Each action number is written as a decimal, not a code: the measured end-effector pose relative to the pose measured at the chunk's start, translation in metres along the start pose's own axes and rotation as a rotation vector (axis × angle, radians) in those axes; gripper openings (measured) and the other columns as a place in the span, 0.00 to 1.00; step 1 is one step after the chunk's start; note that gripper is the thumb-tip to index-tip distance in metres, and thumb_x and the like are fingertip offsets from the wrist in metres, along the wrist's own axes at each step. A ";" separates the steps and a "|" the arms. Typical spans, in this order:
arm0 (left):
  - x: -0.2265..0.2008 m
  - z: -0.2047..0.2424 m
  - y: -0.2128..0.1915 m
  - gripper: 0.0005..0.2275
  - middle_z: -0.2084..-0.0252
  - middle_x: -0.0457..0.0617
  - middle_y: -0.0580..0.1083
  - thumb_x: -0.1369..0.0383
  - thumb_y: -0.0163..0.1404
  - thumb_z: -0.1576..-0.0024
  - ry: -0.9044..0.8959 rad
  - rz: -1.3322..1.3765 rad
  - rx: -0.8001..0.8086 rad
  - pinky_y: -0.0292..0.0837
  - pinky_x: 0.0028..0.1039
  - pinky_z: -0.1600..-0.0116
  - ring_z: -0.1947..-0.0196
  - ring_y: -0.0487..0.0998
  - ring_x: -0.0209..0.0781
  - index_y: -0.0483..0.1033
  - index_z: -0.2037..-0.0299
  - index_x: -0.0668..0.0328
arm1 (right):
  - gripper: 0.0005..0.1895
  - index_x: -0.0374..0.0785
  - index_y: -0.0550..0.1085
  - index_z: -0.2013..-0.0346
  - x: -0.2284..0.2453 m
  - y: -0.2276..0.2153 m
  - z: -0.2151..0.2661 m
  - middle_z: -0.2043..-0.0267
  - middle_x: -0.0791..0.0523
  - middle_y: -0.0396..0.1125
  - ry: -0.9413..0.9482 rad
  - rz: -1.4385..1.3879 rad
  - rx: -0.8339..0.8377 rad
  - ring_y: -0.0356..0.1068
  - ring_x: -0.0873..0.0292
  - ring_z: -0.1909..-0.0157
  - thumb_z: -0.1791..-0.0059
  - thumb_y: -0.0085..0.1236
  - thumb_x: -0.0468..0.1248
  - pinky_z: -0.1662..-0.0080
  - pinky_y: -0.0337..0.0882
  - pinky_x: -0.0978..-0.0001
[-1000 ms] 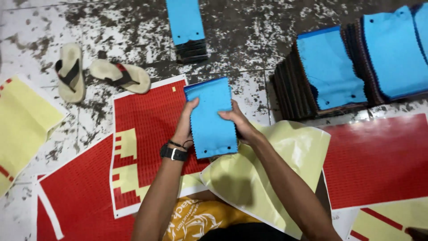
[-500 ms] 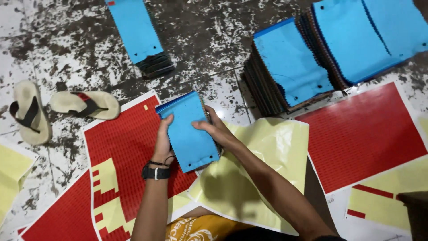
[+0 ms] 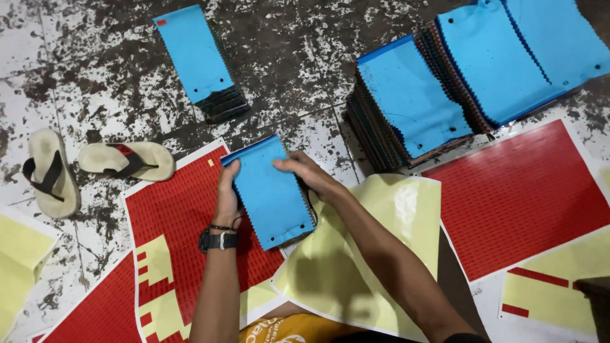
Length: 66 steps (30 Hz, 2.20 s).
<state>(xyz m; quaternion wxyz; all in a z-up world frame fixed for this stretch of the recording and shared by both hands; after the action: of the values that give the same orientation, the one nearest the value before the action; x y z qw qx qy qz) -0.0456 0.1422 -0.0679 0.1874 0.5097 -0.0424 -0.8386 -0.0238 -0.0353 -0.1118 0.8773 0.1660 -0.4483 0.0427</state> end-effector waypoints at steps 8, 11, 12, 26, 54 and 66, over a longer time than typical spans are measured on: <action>-0.031 0.006 0.014 0.39 0.30 0.70 0.54 0.46 0.51 0.44 0.027 -0.280 -0.013 0.48 0.56 0.27 0.28 0.52 0.67 0.54 0.30 0.66 | 0.58 0.33 0.54 0.30 0.027 0.019 0.011 0.39 0.33 0.60 0.093 0.059 -0.066 0.61 0.33 0.34 0.60 0.62 0.69 0.39 0.65 0.36; -0.029 0.006 0.013 0.37 0.33 0.68 0.56 0.46 0.51 0.44 -0.009 -0.311 -0.039 0.51 0.53 0.30 0.31 0.55 0.66 0.58 0.34 0.67 | 0.59 0.33 0.55 0.31 0.034 0.030 0.008 0.41 0.33 0.62 0.106 0.045 -0.066 0.65 0.33 0.38 0.60 0.61 0.70 0.42 0.68 0.35; -0.024 0.003 0.009 0.31 0.38 0.66 0.62 0.47 0.52 0.43 -0.002 -0.304 -0.049 0.57 0.51 0.34 0.35 0.61 0.63 0.65 0.39 0.64 | 0.59 0.32 0.55 0.31 0.039 0.036 0.009 0.42 0.33 0.62 0.108 0.036 -0.062 0.65 0.33 0.39 0.61 0.61 0.71 0.43 0.69 0.35; 0.001 0.000 0.001 0.30 0.38 0.58 0.60 0.47 0.54 0.45 0.017 -0.269 -0.111 0.54 0.46 0.34 0.36 0.58 0.55 0.64 0.38 0.56 | 0.61 0.31 0.53 0.29 0.019 0.020 0.024 0.36 0.32 0.56 0.055 0.073 -0.094 0.58 0.28 0.33 0.60 0.59 0.71 0.38 0.62 0.29; -0.021 0.001 0.034 0.45 0.23 0.65 0.41 0.41 0.50 0.46 0.025 -0.009 -0.012 0.31 0.53 0.24 0.23 0.38 0.64 0.49 0.26 0.64 | 0.46 0.43 0.41 0.22 -0.003 0.016 -0.020 0.20 0.39 0.30 -0.223 -0.079 -0.059 0.31 0.33 0.21 0.44 0.46 0.61 0.27 0.34 0.31; 0.066 -0.005 -0.033 0.15 0.52 0.48 0.68 0.65 0.54 0.49 1.039 -0.784 -0.401 0.64 0.39 0.47 0.51 0.71 0.49 0.76 0.51 0.55 | 0.10 0.41 0.80 0.53 0.014 -0.015 -0.026 0.53 0.55 0.73 -1.319 0.845 -0.467 0.73 0.48 0.47 0.47 0.57 0.33 0.41 0.69 0.53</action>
<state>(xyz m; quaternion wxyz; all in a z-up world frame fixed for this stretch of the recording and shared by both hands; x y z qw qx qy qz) -0.0771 0.1494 -0.1344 -0.0432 0.7793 0.3972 -0.4828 0.0078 -0.0423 -0.1183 0.3548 -0.2132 -0.8945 0.1688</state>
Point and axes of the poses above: each hand's wrist, its own z-axis away from the middle knuckle, its own y-axis out of the palm, x = y × z, the point moved 1 cm from there along -z, towards the middle knuckle
